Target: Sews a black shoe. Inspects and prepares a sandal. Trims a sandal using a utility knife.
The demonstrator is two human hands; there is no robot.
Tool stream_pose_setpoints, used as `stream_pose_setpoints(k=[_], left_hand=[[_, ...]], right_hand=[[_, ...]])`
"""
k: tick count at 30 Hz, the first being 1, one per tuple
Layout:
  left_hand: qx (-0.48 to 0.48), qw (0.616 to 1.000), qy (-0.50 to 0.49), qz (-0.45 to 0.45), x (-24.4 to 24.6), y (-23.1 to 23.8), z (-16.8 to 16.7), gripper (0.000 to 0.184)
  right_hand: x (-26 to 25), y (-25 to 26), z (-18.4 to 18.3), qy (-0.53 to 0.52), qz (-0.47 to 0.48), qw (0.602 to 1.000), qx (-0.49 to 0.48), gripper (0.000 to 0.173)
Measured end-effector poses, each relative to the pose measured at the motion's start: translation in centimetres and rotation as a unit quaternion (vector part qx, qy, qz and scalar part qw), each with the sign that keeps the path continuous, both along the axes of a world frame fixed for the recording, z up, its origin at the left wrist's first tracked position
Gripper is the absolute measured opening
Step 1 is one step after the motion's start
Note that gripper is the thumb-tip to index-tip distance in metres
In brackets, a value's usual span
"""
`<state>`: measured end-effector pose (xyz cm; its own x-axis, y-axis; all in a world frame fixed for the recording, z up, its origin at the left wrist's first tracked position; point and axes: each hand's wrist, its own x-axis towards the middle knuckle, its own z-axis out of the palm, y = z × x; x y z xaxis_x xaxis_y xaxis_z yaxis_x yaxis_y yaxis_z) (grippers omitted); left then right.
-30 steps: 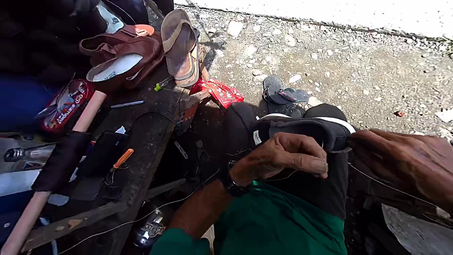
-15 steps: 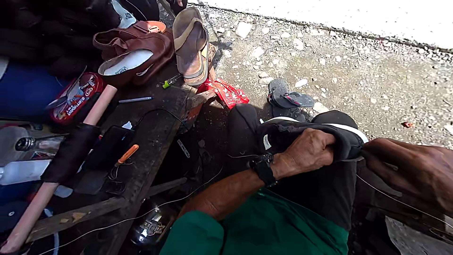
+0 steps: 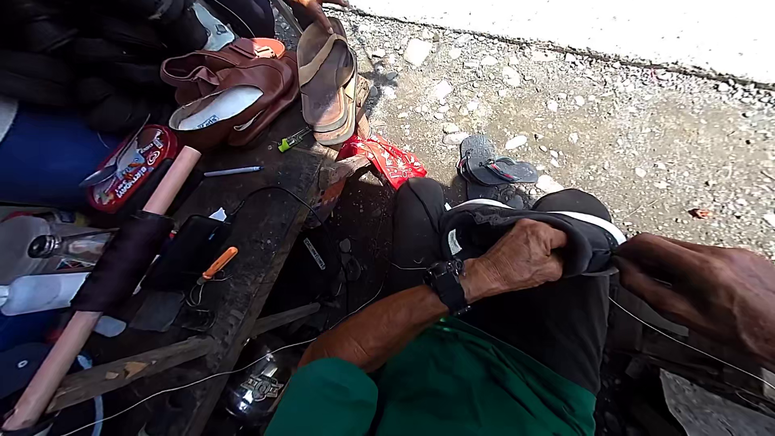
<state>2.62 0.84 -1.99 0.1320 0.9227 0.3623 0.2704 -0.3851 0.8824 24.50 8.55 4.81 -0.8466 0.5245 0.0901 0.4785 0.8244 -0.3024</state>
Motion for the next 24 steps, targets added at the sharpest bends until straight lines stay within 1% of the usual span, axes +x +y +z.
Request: stream_pose_setpoints(k=[6, 8, 10, 12, 14, 16, 19, 24], left_hand=[[0.005, 0.999, 0.001, -0.031, -0.5, -0.1, 0.0, 0.011], [0.007, 1.000, 0.002, -0.028, -0.5, -0.2, 0.0, 0.010], [-0.008, 0.999, 0.007, -0.032, -0.5, -0.2, 0.2, 0.011], [-0.026, 0.999, 0.009, -0.041, -0.5, -0.1, 0.3, 0.011], [-0.031, 0.998, 0.010, -0.046, -0.5, 0.0, 0.2, 0.011], [-0.035, 0.998, 0.010, -0.042, -0.6, 0.0, 0.2, 0.012], [-0.041, 0.998, 0.009, -0.045, -0.8, 0.0, 0.4, 0.012], [-0.037, 0.998, 0.002, -0.052, -0.7, 0.2, 0.4, 0.012]], right_hand=[[-0.4, -1.1, 0.7, -0.048, -0.036, 0.998, 0.021, 0.026], [-0.9, -1.7, 1.4, -0.082, -0.048, 0.995, 0.030, 0.029], [-1.6, -2.3, 1.8, -0.127, -0.049, 0.989, 0.063, 0.033], [-2.2, -3.0, 1.6, -0.178, -0.047, 0.978, 0.099, 0.028], [-2.6, -3.4, 1.4, -0.206, -0.037, 0.969, 0.134, 0.028], [-2.4, -3.0, 1.2, -0.199, -0.007, 0.968, 0.154, 0.030], [-1.6, -1.7, 1.5, -0.174, 0.041, 0.974, 0.142, 0.029], [-0.9, -1.1, 1.5, -0.145, 0.055, 0.980, 0.128, 0.034]])
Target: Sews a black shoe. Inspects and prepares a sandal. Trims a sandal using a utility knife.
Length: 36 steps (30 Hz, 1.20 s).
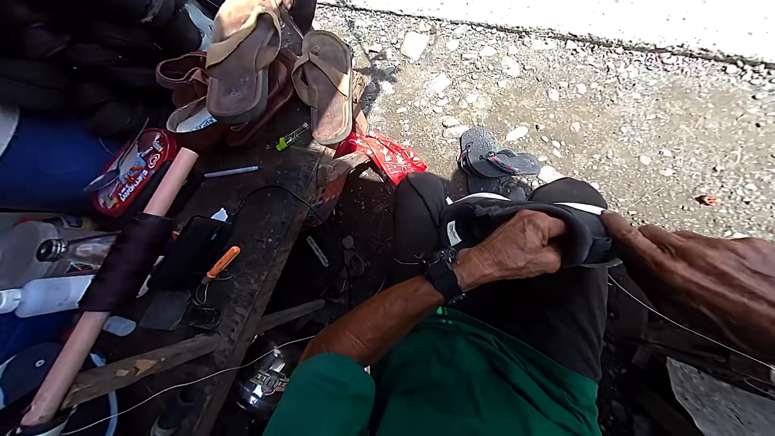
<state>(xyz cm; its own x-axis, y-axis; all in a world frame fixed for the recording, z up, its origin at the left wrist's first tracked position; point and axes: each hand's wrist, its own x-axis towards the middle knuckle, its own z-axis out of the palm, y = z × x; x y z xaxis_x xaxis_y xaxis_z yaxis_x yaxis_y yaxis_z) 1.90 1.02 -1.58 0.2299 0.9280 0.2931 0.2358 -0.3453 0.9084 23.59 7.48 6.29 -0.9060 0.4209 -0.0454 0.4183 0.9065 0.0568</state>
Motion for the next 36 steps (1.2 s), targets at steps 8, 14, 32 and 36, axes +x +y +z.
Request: stream_pose_setpoints(k=[8, 14, 32, 36], left_hand=[[-0.031, 0.999, 0.016, -0.016, 0.1, 0.3, 0.4, 0.013], [-0.036, 0.999, -0.010, -0.016, 0.1, 0.3, 0.3, 0.013], [-0.079, 0.995, 0.031, 0.054, -0.5, -0.7, 0.6, 0.013], [-0.067, 0.995, 0.042, 0.061, -0.2, -0.9, -0.4, 0.012]], right_hand=[[-1.2, -1.8, -0.4, -0.046, -0.054, 0.997, 0.036, 0.034], [-0.2, -0.1, 0.3, -0.035, 0.000, 0.999, 0.002, 0.030], [3.3, 0.3, 1.9, 0.031, -0.130, 0.990, -0.054, 0.040], [4.4, -1.4, -0.5, 0.138, -0.177, 0.961, -0.159, 0.045]])
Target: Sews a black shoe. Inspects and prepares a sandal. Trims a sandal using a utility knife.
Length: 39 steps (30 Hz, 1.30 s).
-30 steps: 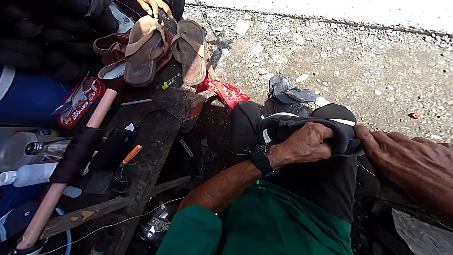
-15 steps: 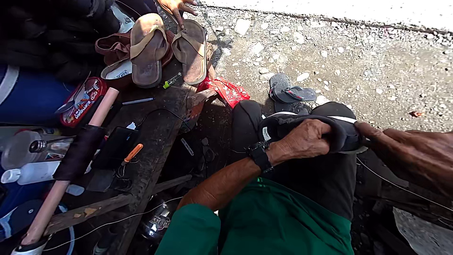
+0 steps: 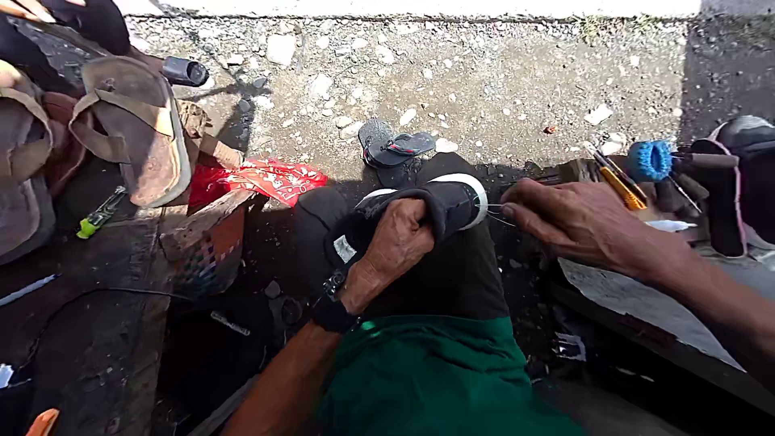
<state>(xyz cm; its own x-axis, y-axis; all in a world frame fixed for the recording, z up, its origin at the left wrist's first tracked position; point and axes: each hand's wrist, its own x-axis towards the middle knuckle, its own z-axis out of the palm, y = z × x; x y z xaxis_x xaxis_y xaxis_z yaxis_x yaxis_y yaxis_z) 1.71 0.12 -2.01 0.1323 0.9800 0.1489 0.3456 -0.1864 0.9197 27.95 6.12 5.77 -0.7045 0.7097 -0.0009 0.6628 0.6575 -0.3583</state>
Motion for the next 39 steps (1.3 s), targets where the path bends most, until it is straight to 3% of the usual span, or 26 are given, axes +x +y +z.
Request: stream_pose_setpoints(k=[2, 4, 10, 14, 16, 18, 20, 22, 25, 27, 29, 32, 34, 37, 39], left_hand=[[-0.002, 1.000, -0.002, -0.007, 0.0, 0.0, -0.2, 0.010], [0.003, 1.000, -0.011, -0.016, -0.1, 0.1, -0.2, 0.008], [-0.003, 0.999, -0.026, -0.026, 0.0, 0.1, 0.1, 0.007], [0.006, 0.999, -0.016, -0.030, 0.0, 0.2, 0.2, 0.007], [0.014, 0.999, -0.012, -0.028, -0.1, 0.2, 0.1, 0.007], [0.017, 0.999, -0.015, -0.026, -0.1, 0.2, 0.0, 0.007], [0.016, 0.999, -0.013, -0.025, 0.0, 0.2, 0.1, 0.007], [0.021, 1.000, -0.007, -0.022, -0.1, 0.3, 0.1, 0.007], [0.022, 1.000, -0.003, -0.017, 0.1, 0.3, 0.1, 0.007], [0.026, 1.000, -0.001, -0.010, 0.3, 0.3, 0.0, 0.007], [0.027, 1.000, 0.001, 0.005, 0.3, 0.0, -0.3, 0.008], [0.020, 0.999, 0.019, 0.026, -0.4, -0.6, -0.2, 0.009], [0.023, 0.998, 0.050, 0.040, -0.6, -0.8, -0.1, 0.011], [0.031, 0.993, 0.098, 0.063, -0.2, -1.2, -0.3, 0.015], [0.026, 0.989, 0.125, 0.075, -0.2, -1.2, -0.2, 0.017]], right_hand=[[0.3, -0.5, -1.5, 0.075, -0.038, 0.990, -0.112, 0.047], [0.6, -0.9, -2.7, 0.167, -0.072, 0.970, -0.161, 0.039], [-0.8, -2.5, -4.9, 0.345, -0.152, 0.904, -0.201, 0.023], [-1.4, -3.2, -4.6, 0.466, -0.126, 0.854, -0.195, 0.019], [0.1, -3.2, -3.1, 0.550, -0.108, 0.802, -0.208, 0.020], [1.7, -3.0, -1.2, 0.637, -0.090, 0.724, -0.248, 0.021], [2.6, -3.4, 0.2, 0.648, -0.068, 0.691, -0.315, 0.024], [3.5, -4.0, 1.3, 0.596, -0.063, 0.716, -0.358, 0.028], [5.2, -4.7, 3.7, 0.523, -0.101, 0.784, -0.319, 0.029], [5.3, -5.0, 3.8, 0.520, -0.110, 0.785, -0.318, 0.027], [5.4, -4.6, 2.3, 0.499, -0.120, 0.789, -0.337, 0.019], [6.8, -3.7, -1.5, 0.369, -0.188, 0.871, -0.263, 0.010], [7.0, -3.3, -3.5, 0.334, -0.196, 0.901, -0.197, 0.007], [3.9, -2.5, -5.8, 0.261, -0.186, 0.943, -0.093, 0.026], [0.8, -1.6, -7.2, 0.273, -0.150, 0.938, -0.154, 0.032]])
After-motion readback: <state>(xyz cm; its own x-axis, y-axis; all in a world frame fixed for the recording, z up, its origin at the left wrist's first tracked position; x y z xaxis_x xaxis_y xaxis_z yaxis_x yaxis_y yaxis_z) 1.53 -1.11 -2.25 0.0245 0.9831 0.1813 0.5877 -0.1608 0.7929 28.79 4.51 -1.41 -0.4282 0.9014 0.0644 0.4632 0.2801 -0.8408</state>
